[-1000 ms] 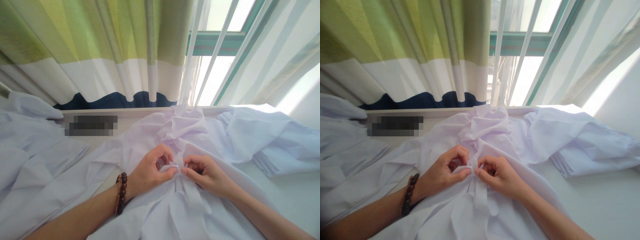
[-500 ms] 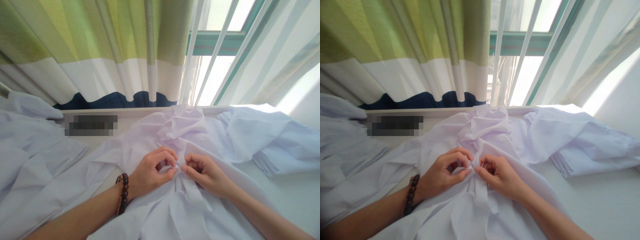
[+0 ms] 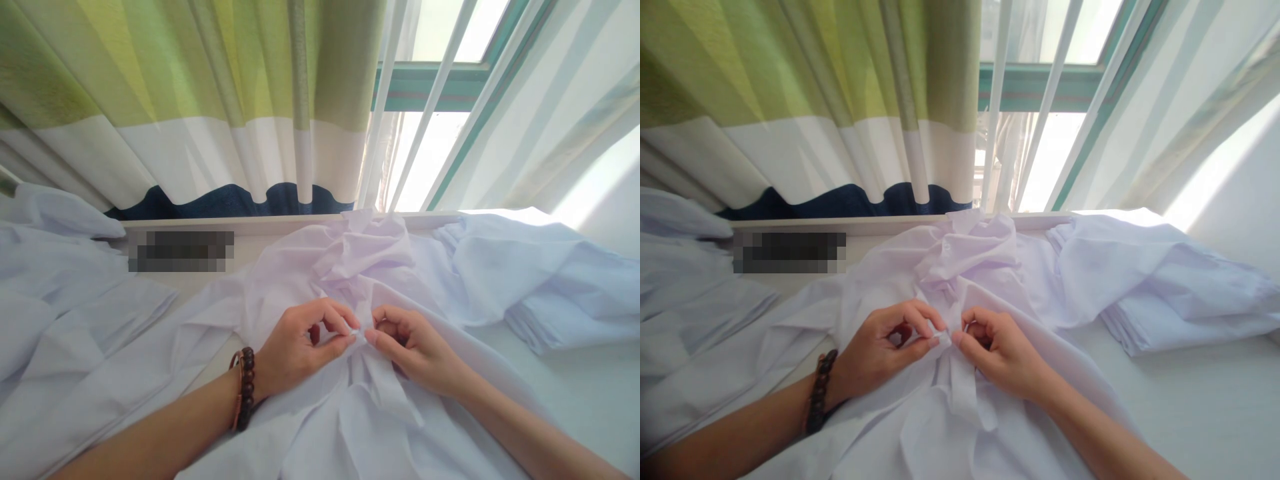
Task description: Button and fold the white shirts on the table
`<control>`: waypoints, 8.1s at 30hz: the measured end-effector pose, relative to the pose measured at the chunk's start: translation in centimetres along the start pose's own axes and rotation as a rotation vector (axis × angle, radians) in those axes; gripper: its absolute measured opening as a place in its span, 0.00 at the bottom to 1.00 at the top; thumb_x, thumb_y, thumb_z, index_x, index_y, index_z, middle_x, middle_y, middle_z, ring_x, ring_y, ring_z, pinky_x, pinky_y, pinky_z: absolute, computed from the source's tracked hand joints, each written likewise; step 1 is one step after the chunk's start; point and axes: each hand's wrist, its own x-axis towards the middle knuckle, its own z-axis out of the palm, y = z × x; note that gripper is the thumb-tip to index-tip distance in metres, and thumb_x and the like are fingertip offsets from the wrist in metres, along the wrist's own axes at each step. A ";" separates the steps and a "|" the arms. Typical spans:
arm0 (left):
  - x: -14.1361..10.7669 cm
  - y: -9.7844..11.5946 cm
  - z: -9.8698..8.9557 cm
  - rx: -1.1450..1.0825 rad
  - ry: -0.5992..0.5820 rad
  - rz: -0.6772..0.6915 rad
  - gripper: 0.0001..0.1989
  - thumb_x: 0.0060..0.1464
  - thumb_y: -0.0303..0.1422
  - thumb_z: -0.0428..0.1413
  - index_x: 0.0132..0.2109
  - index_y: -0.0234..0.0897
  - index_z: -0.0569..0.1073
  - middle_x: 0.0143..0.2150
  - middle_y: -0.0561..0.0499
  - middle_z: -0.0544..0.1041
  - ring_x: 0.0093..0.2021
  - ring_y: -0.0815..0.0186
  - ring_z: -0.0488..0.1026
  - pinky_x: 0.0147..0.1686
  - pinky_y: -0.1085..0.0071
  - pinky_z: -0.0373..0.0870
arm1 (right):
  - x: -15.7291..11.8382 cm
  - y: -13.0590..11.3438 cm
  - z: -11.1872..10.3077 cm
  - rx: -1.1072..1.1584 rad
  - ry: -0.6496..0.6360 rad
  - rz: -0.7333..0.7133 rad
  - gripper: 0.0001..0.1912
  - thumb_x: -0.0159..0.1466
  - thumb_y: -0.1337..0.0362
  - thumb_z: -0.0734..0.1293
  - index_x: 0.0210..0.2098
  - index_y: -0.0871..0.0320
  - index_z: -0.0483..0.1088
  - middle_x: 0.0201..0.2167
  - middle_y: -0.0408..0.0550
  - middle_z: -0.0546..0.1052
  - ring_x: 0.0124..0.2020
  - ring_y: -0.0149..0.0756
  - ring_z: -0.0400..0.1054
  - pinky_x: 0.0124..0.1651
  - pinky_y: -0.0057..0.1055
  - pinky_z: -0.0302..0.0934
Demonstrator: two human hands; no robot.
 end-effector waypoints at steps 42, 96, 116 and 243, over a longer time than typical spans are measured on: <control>0.0 -0.8 0.2 0.043 -0.023 -0.037 0.04 0.51 0.24 0.57 0.33 0.36 0.76 0.35 0.50 0.80 0.33 0.67 0.75 0.30 0.75 0.70 | 0.0 -0.1 0.0 -0.037 -0.029 -0.023 0.16 0.65 0.52 0.62 0.28 0.57 0.62 0.17 0.34 0.54 0.19 0.24 0.44 0.20 0.25 0.39; 0.3 -1.1 -0.1 0.116 -0.079 0.117 0.06 0.58 0.23 0.56 0.36 0.36 0.77 0.36 0.52 0.78 0.37 0.70 0.75 0.41 0.77 0.69 | 0.2 0.4 -0.1 0.054 -0.042 0.028 0.12 0.63 0.55 0.66 0.34 0.58 0.64 0.15 0.32 0.58 0.16 0.22 0.50 0.18 0.21 0.44; 0.2 -0.7 0.3 0.236 -0.059 -0.015 0.05 0.54 0.24 0.58 0.36 0.38 0.77 0.33 0.55 0.79 0.33 0.70 0.74 0.36 0.77 0.68 | 0.3 -0.3 0.3 -0.005 0.015 0.044 0.13 0.61 0.55 0.67 0.31 0.58 0.65 0.16 0.34 0.61 0.16 0.22 0.51 0.18 0.22 0.45; 0.4 -1.2 -0.3 0.054 -0.199 -0.055 0.09 0.58 0.30 0.56 0.45 0.41 0.76 0.42 0.55 0.80 0.41 0.68 0.75 0.45 0.74 0.69 | 0.1 -0.4 -0.7 -0.071 -0.140 0.065 0.13 0.64 0.55 0.64 0.32 0.59 0.68 0.17 0.35 0.58 0.17 0.22 0.53 0.18 0.20 0.47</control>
